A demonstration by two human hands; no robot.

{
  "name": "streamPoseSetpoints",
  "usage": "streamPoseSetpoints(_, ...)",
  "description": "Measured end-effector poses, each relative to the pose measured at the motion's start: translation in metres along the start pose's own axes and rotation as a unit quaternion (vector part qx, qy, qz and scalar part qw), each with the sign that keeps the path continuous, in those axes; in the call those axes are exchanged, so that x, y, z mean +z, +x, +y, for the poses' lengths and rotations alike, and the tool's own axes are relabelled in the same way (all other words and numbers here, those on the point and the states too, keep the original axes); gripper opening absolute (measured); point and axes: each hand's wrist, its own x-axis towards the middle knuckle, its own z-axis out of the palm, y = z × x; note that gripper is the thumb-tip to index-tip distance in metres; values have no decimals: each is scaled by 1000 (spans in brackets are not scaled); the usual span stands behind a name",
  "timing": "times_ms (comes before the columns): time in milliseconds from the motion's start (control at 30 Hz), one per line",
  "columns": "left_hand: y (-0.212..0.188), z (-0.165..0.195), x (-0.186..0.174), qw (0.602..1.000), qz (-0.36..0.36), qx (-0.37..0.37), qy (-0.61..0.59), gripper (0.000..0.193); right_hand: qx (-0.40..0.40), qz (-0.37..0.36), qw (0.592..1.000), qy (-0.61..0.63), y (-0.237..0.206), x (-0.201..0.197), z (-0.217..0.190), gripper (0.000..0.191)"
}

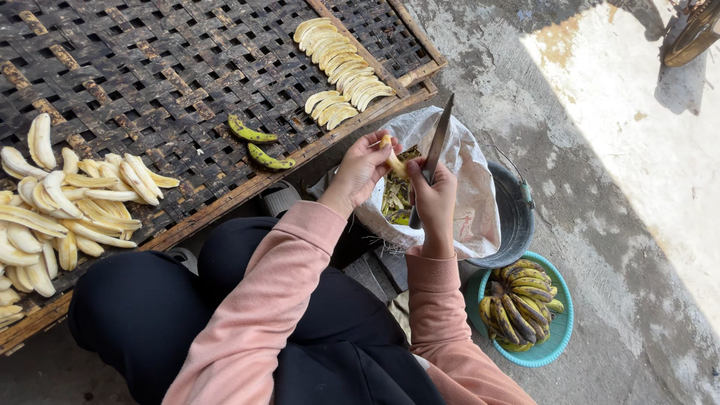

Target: The person sits on the ground peeling bananas with a small knife, dropping the peels into a woven sack beside them. They place the peeled bananas one at a time onto woven bamboo trays, arranging them in rows alongside already peeled bananas.

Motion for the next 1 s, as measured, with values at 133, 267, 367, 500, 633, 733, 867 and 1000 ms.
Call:
streamPoseSetpoints(133, 4, 0, -4, 996, 59, 63, 10, 29, -40, 23, 999, 10, 5, 2, 2, 9)
streamPoseSetpoints(267, 12, 8, -19, 987, 45, 72, -133, 29, -79, 10, 996, -38, -5, 2, -11, 25)
streamPoseSetpoints(367, 18, 9, -30, 972, 5, 94, -216, 30, -74, -95, 992, -49, -26, 16, -20, 45)
streamPoseSetpoints(500, 19, 8, -37, 960, 10, 82, -268, 25, -220, -188, 946, -143, -49, 41, -26, 51)
streamPoseSetpoints(633, 10, 12, -32, 960, 51, 61, -268, 27, -238, -215, 928, -189, -54, 54, -31, 51)
streamPoseSetpoints(733, 2, 20, -28, 960, 18, 46, -275, 23, -171, -197, 935, -239, -52, 56, -34, 53)
streamPoseSetpoints(867, -3, 24, -33, 975, 55, 21, -214, 22, -180, -194, 927, -265, -51, 60, -34, 52)
streamPoseSetpoints(1000, -3, 22, -38, 964, -5, 44, -264, 20, -161, -178, 927, -288, -49, 65, -29, 53)
